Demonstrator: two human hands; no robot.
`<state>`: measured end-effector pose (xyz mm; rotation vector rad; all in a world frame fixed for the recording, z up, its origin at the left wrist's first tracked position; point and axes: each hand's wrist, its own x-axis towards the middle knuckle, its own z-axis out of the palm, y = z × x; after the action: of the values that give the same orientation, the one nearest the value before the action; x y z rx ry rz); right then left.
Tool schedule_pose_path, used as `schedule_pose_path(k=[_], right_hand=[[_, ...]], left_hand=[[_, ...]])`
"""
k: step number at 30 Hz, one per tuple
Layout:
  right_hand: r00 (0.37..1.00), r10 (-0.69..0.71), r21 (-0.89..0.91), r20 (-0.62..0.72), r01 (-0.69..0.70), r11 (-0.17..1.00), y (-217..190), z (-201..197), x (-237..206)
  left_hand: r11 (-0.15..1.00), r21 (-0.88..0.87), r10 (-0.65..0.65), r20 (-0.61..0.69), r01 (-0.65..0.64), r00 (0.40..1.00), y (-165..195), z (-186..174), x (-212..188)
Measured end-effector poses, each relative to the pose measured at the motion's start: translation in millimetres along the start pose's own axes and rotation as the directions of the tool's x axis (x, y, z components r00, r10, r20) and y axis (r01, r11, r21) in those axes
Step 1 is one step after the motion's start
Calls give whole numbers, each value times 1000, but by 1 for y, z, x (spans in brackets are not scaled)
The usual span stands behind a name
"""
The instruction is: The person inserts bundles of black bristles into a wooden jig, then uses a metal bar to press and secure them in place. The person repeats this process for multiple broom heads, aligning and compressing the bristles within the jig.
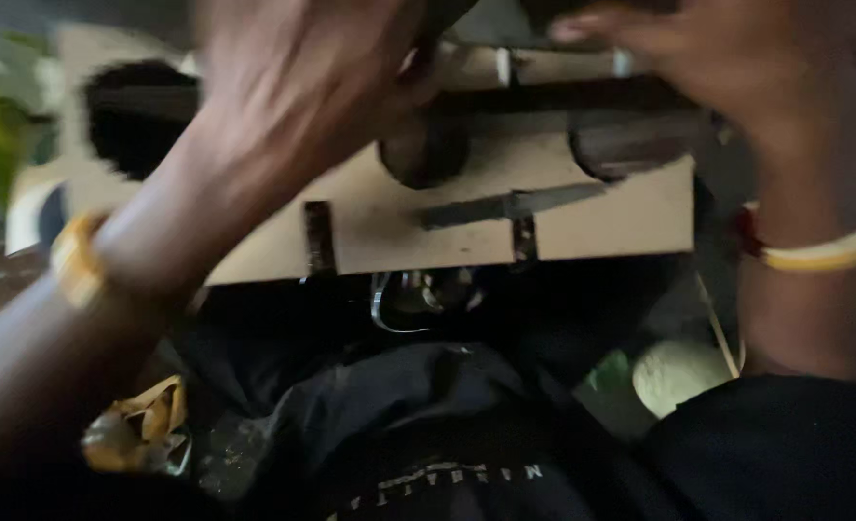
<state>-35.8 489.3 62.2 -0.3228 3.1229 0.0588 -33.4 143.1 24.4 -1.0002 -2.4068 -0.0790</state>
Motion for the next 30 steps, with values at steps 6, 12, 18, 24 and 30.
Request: schedule_pose_path(k=[6,12,18,24,30], right_hand=[[947,-274,60,-170,288,956,65,-15,-93],[802,-423,-108,-422,419,902,75,16,-86],[743,-428,-142,-516,418,897,79,35,-88],[731,-437,-162,-524,419,894,77,37,-90],[733,-461,-184,-500,430,884,82,35,-88]], left_hand=[[910,412,124,-184,-38,975,52,-13,-50],[747,662,183,-131,-52,974,73,11,-29],[729,679,208,-89,-93,974,71,-3,-25],[879,471,147,-107,-80,983,80,19,-31],[981,192,1,-67,12,998,82,14,-38]])
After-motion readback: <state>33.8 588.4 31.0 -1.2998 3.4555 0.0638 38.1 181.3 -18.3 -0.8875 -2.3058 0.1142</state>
